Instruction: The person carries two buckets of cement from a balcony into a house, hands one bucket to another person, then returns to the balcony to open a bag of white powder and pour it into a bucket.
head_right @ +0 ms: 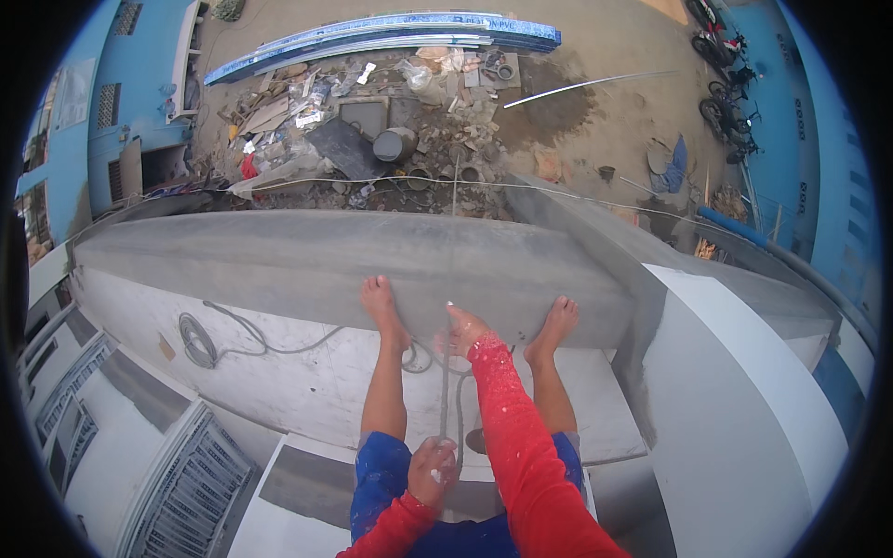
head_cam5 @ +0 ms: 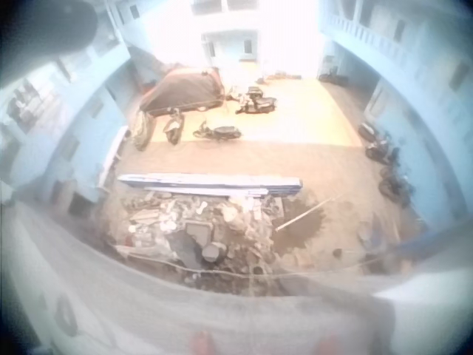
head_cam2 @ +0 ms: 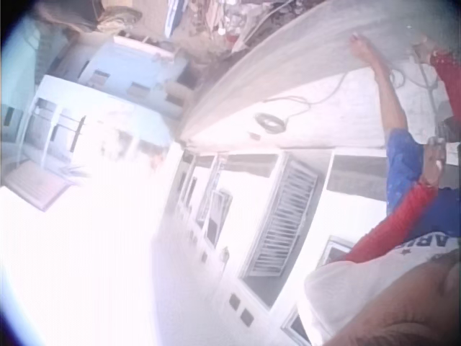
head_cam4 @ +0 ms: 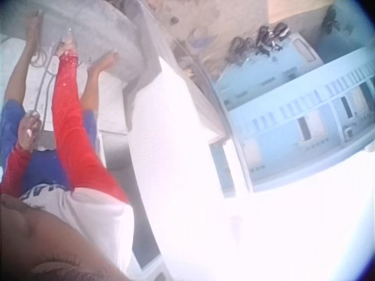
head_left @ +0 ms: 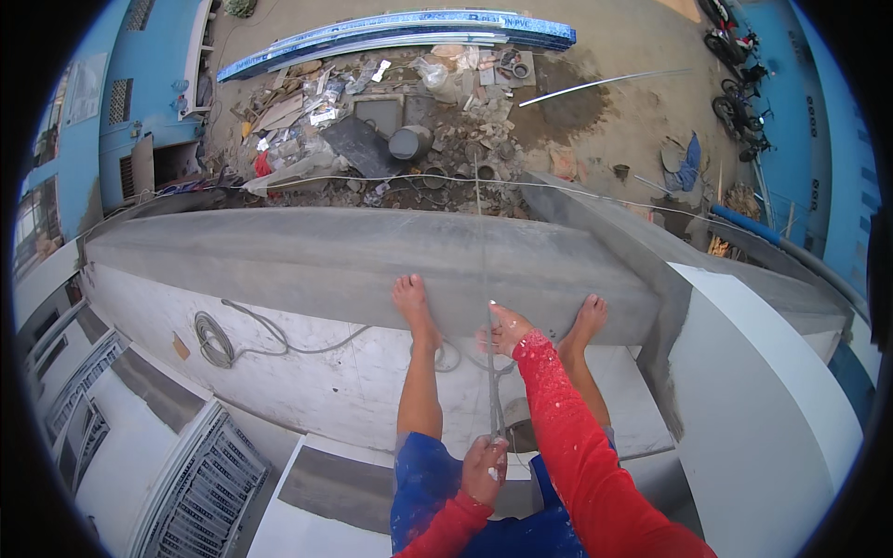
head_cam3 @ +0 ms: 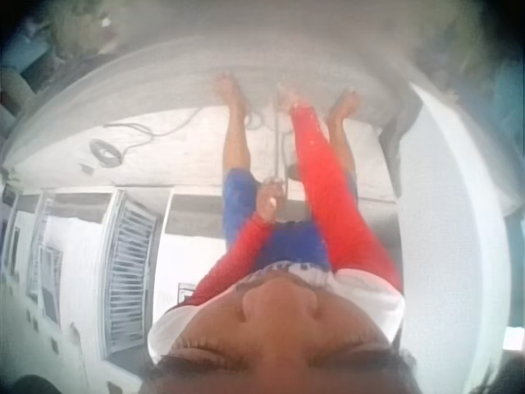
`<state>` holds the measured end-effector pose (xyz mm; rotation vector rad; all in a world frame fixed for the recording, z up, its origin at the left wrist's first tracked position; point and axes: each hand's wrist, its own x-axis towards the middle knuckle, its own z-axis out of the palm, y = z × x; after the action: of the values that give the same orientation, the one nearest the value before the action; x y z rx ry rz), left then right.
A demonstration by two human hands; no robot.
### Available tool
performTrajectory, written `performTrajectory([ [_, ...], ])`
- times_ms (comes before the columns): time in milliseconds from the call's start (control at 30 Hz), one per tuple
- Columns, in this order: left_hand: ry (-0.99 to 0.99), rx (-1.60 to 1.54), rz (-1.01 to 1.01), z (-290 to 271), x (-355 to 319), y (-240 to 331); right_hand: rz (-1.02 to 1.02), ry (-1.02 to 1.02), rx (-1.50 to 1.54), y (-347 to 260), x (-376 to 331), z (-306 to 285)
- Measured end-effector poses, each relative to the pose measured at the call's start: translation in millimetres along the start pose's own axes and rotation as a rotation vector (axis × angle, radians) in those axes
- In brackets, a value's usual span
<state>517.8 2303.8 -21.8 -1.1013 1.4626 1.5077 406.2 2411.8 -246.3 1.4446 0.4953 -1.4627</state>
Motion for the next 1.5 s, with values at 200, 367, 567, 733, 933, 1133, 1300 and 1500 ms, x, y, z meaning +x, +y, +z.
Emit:
performTrajectory([
  [200,-0.801,-0.415,-0.681,-92.0,-46.9,-38.7,-0.216,0.089,0.246,69.1,-4.3,-2.2],
  [367,-0.684,-0.092,-0.655,-44.0,98.0,-4.4,-0.409,0.274,-0.141,126.5,-110.4,-34.3],
  [567,-0.017,-0.382,-0.723,49.2,254.5,-4.1,-0.412,0.150,-0.050,196.9,-203.5,-45.7],
  [733,-0.512,-0.914,-0.469,-65.7,248.1,-102.8,-0.172,-0.175,0.069,214.7,-227.9,-86.5],
  [933,-0.206,0.234,-0.087,-27.1,121.3,-33.9,-0.358,0.084,-0.435,134.6,-117.3,-109.4],
  [1133,-0.138,0.513,-0.064,-4.2,-40.5,47.8,-0.191,0.023,0.325,41.6,18.0,-33.2],
  [1300,-0.211,0.338,0.191,-58.1,-68.5,5.5,-0.482,0.279,0.574,29.4,38.3,-61.3],
  [1500,-0.677,0.144,-0.526,-82.6,23.6,16.5,-0.487,0.155,0.236,-38.9,-38.5,-101.1],
])
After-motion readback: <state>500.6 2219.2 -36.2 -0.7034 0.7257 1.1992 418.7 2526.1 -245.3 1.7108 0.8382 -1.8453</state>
